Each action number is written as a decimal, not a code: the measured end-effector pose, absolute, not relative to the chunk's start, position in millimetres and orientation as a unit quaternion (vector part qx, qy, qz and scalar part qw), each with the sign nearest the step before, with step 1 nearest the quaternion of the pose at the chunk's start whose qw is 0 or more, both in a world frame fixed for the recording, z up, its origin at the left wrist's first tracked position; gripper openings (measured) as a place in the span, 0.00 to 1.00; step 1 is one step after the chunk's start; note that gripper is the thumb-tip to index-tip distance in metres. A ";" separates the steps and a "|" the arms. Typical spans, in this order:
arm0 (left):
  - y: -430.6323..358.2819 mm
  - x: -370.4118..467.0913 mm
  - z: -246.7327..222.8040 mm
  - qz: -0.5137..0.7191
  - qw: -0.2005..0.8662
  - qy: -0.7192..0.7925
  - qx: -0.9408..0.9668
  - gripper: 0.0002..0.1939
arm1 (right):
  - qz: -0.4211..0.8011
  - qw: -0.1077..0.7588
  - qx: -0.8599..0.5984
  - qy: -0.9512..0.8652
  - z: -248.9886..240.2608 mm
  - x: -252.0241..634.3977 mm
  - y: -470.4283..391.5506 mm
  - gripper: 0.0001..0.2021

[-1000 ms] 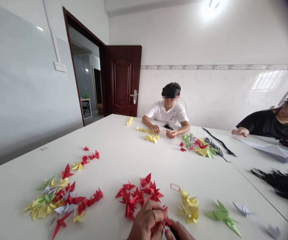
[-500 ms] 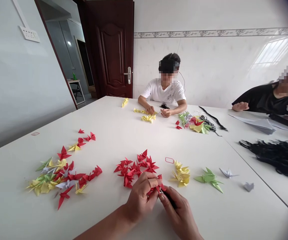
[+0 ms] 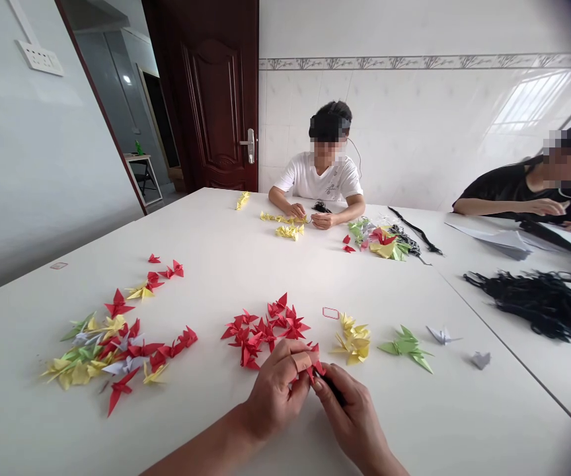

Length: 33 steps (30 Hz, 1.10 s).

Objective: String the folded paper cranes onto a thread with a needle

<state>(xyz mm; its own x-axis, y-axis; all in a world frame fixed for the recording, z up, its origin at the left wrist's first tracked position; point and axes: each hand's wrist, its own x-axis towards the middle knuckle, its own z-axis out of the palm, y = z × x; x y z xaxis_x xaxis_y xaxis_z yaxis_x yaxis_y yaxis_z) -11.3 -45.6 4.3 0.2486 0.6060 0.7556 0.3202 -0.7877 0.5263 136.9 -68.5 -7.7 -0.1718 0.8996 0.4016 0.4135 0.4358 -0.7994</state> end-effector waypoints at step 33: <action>-45.4 -11.0 3.3 0.538 0.148 0.293 0.776 0.22 | 0.265 0.452 -0.450 -0.723 -2.8 136.2 -67.7 0.11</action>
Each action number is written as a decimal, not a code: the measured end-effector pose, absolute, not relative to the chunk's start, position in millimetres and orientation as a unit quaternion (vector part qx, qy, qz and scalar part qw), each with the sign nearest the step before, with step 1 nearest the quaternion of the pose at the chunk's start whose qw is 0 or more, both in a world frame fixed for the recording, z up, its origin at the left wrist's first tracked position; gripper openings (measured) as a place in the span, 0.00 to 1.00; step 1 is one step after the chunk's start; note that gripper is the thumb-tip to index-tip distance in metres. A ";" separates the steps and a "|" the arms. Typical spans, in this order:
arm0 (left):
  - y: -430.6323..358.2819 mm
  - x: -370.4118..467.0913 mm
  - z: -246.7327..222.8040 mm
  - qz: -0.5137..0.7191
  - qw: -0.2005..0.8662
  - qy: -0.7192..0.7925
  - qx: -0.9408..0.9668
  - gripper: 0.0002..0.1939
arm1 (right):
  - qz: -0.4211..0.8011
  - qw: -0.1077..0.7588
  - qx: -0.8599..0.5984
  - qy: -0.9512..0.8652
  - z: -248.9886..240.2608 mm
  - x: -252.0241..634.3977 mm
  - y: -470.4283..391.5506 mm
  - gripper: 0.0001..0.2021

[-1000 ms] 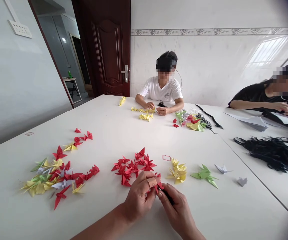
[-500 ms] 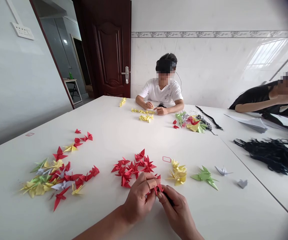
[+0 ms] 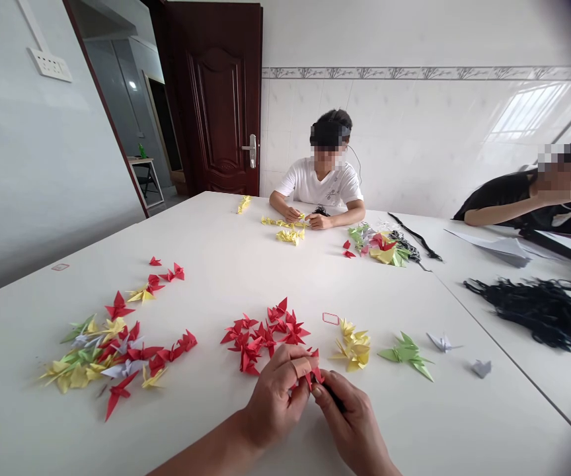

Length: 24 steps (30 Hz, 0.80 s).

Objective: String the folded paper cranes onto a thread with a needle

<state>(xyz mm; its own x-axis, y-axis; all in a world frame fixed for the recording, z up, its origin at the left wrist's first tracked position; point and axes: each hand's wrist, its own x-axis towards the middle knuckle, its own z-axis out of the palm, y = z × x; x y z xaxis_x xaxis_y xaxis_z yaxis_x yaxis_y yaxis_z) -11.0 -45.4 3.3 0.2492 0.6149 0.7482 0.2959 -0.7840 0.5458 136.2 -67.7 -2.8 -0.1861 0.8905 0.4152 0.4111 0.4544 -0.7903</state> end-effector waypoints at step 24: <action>-46.7 -12.8 4.8 0.524 0.147 0.306 0.782 0.22 | 0.241 0.457 -0.439 -0.735 -2.2 134.8 -65.9 0.11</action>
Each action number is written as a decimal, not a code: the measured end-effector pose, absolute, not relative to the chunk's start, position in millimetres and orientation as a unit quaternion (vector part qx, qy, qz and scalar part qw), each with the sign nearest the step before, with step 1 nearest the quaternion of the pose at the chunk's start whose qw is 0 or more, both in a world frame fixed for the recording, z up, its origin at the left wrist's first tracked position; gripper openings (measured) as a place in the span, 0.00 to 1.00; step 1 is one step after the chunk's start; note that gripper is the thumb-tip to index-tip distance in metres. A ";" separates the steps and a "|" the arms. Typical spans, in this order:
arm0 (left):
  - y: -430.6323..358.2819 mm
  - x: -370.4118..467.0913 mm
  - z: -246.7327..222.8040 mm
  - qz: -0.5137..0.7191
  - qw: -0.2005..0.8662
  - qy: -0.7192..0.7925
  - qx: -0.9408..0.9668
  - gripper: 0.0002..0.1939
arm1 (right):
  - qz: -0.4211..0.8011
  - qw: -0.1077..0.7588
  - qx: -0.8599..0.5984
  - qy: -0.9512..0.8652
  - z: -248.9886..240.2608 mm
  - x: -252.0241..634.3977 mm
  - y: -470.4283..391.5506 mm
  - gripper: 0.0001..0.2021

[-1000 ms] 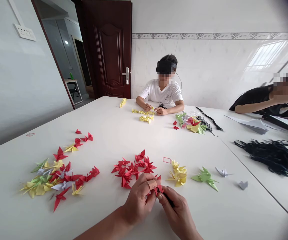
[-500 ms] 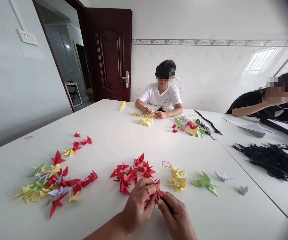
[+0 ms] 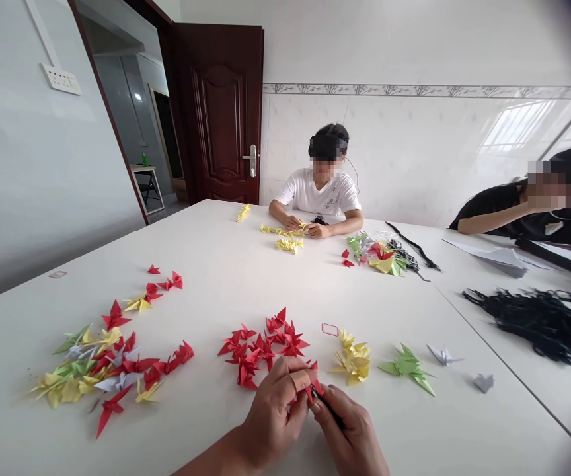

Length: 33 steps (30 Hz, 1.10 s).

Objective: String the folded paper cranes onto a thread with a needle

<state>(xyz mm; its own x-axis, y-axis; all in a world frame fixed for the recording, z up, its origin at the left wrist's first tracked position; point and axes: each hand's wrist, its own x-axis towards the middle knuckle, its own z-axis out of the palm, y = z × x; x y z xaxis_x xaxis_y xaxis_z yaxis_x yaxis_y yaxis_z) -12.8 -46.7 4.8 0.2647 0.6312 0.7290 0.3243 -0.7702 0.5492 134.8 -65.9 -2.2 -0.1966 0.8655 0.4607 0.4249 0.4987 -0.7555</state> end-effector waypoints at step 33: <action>-46.7 -11.5 4.0 0.528 0.150 0.296 0.782 0.22 | 0.204 0.470 -0.430 -0.743 -5.2 133.9 -65.1 0.12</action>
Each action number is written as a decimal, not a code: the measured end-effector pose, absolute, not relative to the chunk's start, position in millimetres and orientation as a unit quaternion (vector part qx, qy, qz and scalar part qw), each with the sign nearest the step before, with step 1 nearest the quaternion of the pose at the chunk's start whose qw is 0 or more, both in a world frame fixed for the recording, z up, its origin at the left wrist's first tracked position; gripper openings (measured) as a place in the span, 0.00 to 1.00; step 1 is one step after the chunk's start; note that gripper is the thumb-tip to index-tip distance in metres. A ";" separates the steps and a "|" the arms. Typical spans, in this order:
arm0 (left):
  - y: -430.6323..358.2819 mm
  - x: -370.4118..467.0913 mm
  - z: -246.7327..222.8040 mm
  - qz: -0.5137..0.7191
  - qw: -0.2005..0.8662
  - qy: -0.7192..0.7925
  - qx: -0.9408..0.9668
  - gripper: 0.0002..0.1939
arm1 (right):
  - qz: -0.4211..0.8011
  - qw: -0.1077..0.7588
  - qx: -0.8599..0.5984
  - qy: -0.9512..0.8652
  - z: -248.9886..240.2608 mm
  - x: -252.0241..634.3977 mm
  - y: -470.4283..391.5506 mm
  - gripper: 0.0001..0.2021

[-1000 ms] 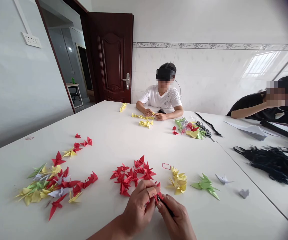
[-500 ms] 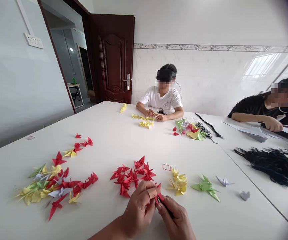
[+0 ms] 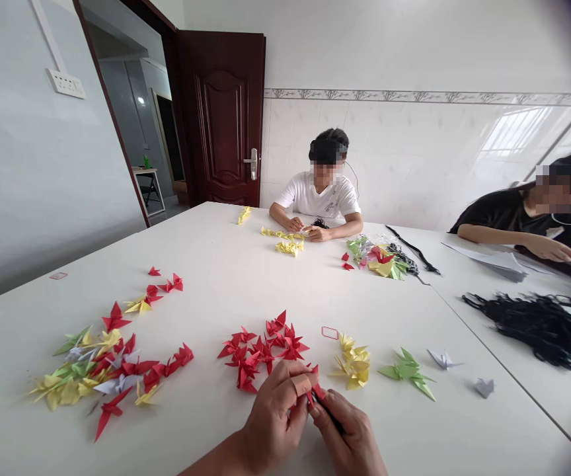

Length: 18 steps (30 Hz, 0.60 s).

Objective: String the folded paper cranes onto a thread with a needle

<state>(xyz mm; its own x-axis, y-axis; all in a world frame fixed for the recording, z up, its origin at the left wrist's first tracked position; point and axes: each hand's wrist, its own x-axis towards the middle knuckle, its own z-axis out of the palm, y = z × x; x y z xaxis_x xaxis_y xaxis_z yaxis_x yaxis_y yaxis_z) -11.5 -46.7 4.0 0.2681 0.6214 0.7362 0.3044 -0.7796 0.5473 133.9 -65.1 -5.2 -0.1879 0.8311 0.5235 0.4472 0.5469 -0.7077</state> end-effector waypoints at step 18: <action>-47.5 -13.0 -0.5 0.515 0.153 0.305 0.786 0.23 | 0.184 0.468 -0.445 -0.741 -10.0 133.2 -65.0 0.14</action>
<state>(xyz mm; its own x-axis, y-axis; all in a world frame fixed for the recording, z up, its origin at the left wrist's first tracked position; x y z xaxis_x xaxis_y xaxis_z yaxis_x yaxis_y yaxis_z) -13.0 -47.5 -0.5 0.2831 0.6382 0.7159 0.3224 -0.7663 0.5557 133.2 -65.0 -10.0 -0.1663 0.8314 0.5302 0.4878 0.5366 -0.6885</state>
